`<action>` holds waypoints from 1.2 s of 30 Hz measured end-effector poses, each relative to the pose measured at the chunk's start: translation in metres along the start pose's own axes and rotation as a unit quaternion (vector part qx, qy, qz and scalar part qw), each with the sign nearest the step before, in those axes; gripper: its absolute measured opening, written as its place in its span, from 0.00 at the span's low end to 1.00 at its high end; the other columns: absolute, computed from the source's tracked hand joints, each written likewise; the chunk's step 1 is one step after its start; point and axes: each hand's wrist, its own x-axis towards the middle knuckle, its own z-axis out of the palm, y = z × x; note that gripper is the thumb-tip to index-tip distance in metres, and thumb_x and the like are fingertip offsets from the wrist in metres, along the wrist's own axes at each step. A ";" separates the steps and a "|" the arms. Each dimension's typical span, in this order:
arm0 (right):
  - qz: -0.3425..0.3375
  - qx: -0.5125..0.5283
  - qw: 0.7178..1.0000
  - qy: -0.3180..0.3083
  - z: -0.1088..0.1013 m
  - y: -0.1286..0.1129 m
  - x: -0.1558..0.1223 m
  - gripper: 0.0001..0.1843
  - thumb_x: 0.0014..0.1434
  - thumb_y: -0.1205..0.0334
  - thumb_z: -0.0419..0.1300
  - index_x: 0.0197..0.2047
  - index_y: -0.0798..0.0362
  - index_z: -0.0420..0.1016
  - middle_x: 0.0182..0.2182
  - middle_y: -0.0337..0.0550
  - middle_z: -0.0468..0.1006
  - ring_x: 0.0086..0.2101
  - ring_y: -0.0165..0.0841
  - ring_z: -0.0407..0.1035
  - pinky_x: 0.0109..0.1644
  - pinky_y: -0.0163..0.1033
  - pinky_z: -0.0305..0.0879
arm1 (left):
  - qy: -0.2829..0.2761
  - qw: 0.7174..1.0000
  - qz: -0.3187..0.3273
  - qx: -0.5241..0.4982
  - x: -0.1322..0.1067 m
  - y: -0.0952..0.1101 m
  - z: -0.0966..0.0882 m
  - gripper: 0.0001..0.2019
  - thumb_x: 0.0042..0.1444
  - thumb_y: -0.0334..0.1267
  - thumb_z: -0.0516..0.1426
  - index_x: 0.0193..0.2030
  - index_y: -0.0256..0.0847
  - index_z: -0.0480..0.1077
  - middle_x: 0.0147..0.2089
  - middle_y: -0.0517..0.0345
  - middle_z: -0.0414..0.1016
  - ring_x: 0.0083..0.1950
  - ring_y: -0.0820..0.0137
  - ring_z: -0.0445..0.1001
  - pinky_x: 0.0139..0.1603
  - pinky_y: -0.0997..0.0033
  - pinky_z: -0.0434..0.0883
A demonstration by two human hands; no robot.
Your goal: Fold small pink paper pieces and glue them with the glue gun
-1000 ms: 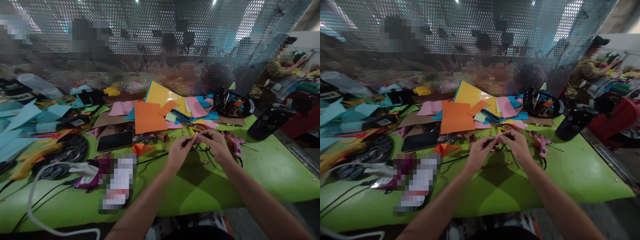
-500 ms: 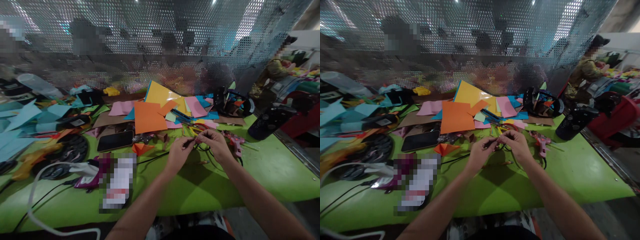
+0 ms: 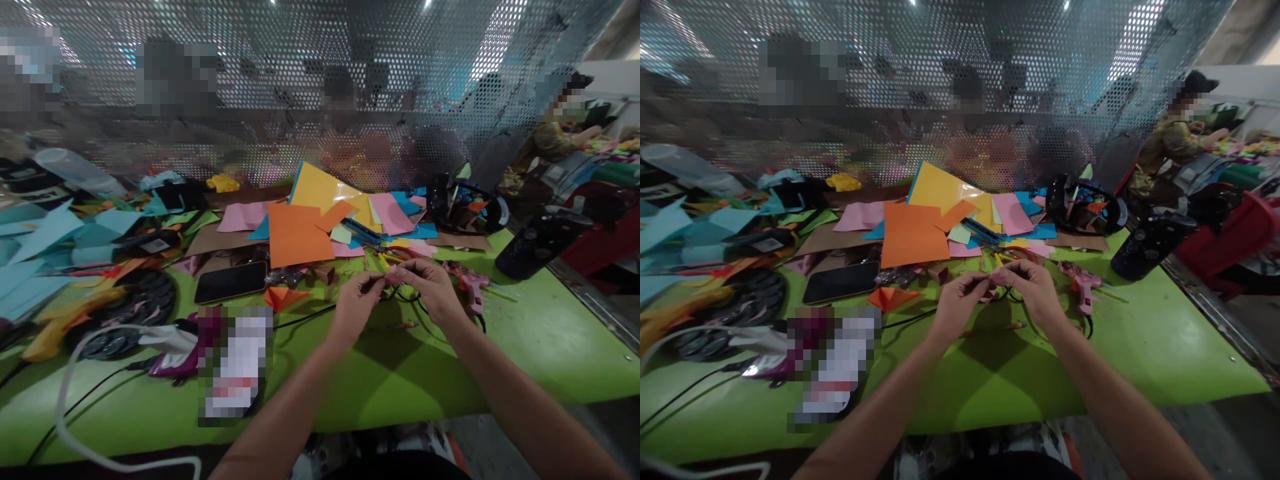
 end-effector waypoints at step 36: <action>-0.006 0.003 1.000 -0.004 -0.001 0.004 0.001 0.12 0.48 0.52 0.70 0.30 0.51 0.78 0.27 0.40 0.80 0.30 0.33 0.74 0.39 0.39 0.70 | -0.021 0.993 0.075 0.093 0.003 -0.012 -0.002 0.11 0.58 0.42 0.59 0.42 0.38 0.79 0.36 0.53 0.81 0.35 0.67 0.75 0.38 0.71 0.72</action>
